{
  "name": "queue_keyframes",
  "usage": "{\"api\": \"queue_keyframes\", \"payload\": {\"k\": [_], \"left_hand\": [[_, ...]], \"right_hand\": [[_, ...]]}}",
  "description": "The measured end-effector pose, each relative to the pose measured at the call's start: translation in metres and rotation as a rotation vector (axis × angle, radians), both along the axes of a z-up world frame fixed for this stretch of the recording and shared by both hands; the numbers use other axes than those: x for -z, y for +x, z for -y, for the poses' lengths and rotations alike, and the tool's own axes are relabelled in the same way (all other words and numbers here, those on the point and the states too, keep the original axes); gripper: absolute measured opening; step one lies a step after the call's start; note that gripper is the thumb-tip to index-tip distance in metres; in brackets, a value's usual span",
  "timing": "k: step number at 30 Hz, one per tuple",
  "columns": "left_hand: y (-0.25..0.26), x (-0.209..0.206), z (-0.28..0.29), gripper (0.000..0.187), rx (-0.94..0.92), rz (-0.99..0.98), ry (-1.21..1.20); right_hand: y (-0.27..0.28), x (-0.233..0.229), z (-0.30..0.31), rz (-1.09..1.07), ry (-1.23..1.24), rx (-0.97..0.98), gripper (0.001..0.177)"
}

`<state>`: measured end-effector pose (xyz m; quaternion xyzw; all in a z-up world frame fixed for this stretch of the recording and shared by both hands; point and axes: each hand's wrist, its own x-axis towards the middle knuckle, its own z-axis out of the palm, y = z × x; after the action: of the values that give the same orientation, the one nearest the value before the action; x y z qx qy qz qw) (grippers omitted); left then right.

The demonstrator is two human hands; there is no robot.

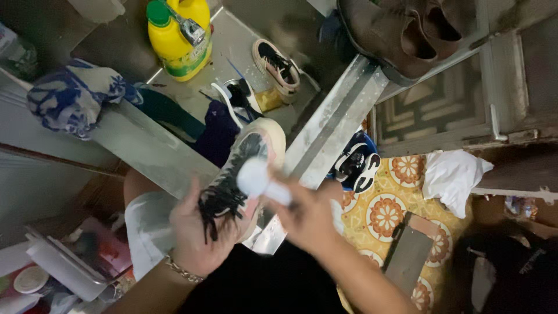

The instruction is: The person cleans a sneaker and a leather shoe in a sink using a brush and a cloth. They scrub the soles and sides, apply liquid with a small brush, and wipe the shoes with a cloth.

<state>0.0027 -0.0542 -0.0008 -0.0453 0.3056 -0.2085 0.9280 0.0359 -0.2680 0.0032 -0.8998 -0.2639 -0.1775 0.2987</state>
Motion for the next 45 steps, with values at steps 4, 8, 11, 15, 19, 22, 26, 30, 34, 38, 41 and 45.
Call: {"api": "queue_keyframes", "payload": {"k": [4,8,11,15,19,22,26,30,34,38,41,45], "left_hand": [[0.004,-0.013,-0.009,0.088,-0.036,0.190,-0.343],[0.009,-0.008,-0.010,0.085,-0.106,0.121,-0.034],[0.005,0.001,-0.026,0.069,-0.136,0.204,-0.045],[-0.002,0.043,-0.062,0.035,-0.058,0.008,0.093],[-0.005,0.080,-0.080,0.008,0.046,0.044,0.279],[-0.014,0.059,-0.107,0.043,0.222,1.227,1.847],[-0.013,0.038,-0.089,0.031,0.457,0.695,1.770],[-0.024,0.037,-0.071,0.030,0.379,0.302,1.430],[-0.037,0.047,-0.067,0.036,0.273,0.398,1.404],[-0.040,0.048,-0.063,0.041,0.180,0.573,1.651],[-0.041,0.045,-0.058,0.039,0.099,0.687,1.575],[-0.025,0.040,-0.058,0.037,0.245,0.687,1.630]], "right_hand": [[0.035,0.011,0.013,-0.680,0.187,0.202,0.046],[0.011,0.021,-0.008,-0.428,0.371,-0.023,0.047],[0.001,0.013,-0.022,-0.516,0.287,-0.081,0.047],[0.058,0.007,-0.015,-0.465,-0.141,0.241,0.049],[0.109,0.045,-0.021,-0.347,-0.301,-0.032,0.044],[0.124,0.126,-0.065,-0.776,-0.890,-0.071,0.034],[0.144,0.216,-0.105,-0.910,-1.175,-0.225,0.032],[0.154,0.247,-0.133,-0.945,-1.224,-0.316,0.035],[0.154,0.242,-0.133,-0.947,-1.198,-0.336,0.038],[0.170,0.213,-0.113,-0.882,-1.041,-0.350,0.041],[0.157,0.168,-0.073,-0.849,-0.761,-0.359,0.043],[0.117,0.053,-0.008,-0.701,-0.351,-0.160,0.057]]}}
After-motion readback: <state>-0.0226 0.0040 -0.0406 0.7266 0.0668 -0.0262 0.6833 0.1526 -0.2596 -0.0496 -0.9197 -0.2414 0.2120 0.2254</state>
